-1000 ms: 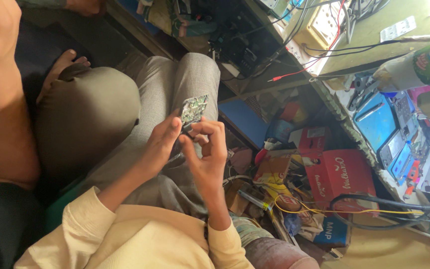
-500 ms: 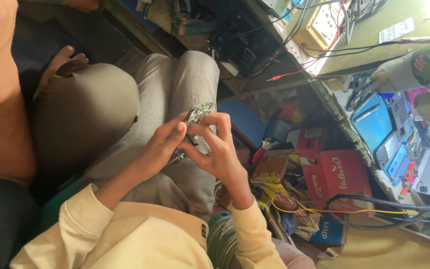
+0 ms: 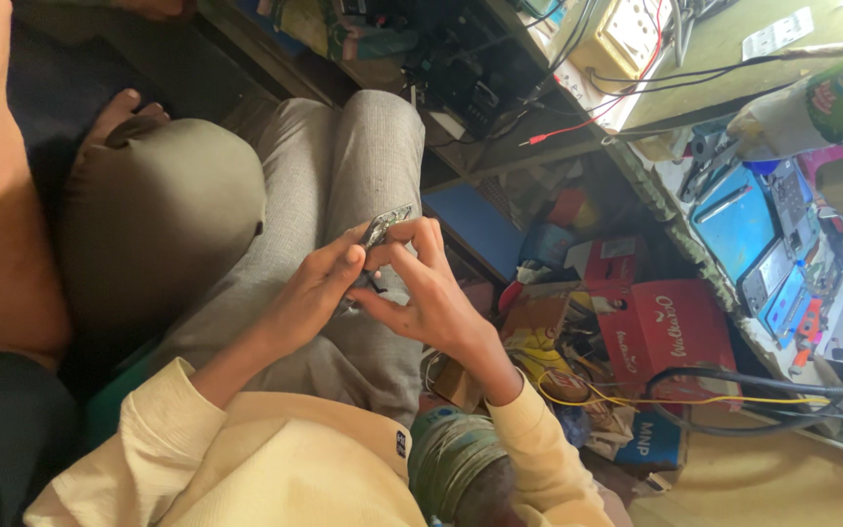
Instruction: The person sits on the floor holding a disassembled smartphone and works on its battery and internal components with their fingers, prying at the battery and board, then turns the phone over and continues manipulating the parts on their lap.
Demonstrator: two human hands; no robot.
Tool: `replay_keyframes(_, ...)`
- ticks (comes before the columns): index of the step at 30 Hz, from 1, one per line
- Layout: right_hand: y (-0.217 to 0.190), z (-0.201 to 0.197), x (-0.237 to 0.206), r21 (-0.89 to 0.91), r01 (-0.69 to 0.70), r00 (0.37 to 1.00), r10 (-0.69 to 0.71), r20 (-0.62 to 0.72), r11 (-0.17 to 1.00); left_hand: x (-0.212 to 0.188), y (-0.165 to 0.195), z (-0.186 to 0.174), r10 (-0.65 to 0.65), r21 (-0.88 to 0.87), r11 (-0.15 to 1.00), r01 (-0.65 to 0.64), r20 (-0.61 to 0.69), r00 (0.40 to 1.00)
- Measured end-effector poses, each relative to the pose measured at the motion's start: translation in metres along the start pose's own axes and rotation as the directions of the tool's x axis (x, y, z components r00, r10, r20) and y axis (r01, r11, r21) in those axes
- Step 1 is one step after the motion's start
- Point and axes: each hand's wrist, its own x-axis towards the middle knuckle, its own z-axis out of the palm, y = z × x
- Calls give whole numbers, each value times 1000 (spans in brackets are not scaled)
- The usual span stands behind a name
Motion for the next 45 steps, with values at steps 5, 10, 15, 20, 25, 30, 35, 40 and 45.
replay_keyframes(5, -4, 31, -17, -46, -2, 978, -8, -211, 999, 4, -1, -2, -63, -49, 997, 60, -64, 996)
replay_keyframes(10, -14, 63, -25, -167, -45, 927, -21, -374, 985, 2, -2, -4, -21, -39, 999, 19, -35, 999)
replay_keyframes(15, -15, 74, -23, -186, -108, 879, 6, -477, 977, 0, -2, -2, -54, -15, 998, 53, -19, 998)
replay_keyframes(20, -10, 80, -27, -171, -121, 859, 16, -512, 978, -1, 2, 4, 30, 63, 998, -31, 16, 999)
replay_keyframes(25, -6, 90, -28, -159, -121, 804, 3, -595, 980, -5, 9, 12, 82, 249, 965, -88, 36, 996)
replay_keyframes(30, -15, 90, -36, -180, -174, 805, 34, -593, 968, -5, 12, 12, 74, 224, 972, -67, -25, 997)
replay_keyframes(35, -33, 92, -40, -124, -60, 846, -15, -532, 990, 0, 8, -4, -121, -185, 977, 105, -79, 990)
replay_keyframes(40, -44, 66, -51, -72, -76, 968, 56, -246, 995, 5, 3, -18, -203, -415, 897, 153, -79, 976)
replay_keyframes(45, -49, 31, -52, -35, -120, 976, 112, -187, 992, 12, 2, -24, -243, -520, 836, 172, -70, 968)
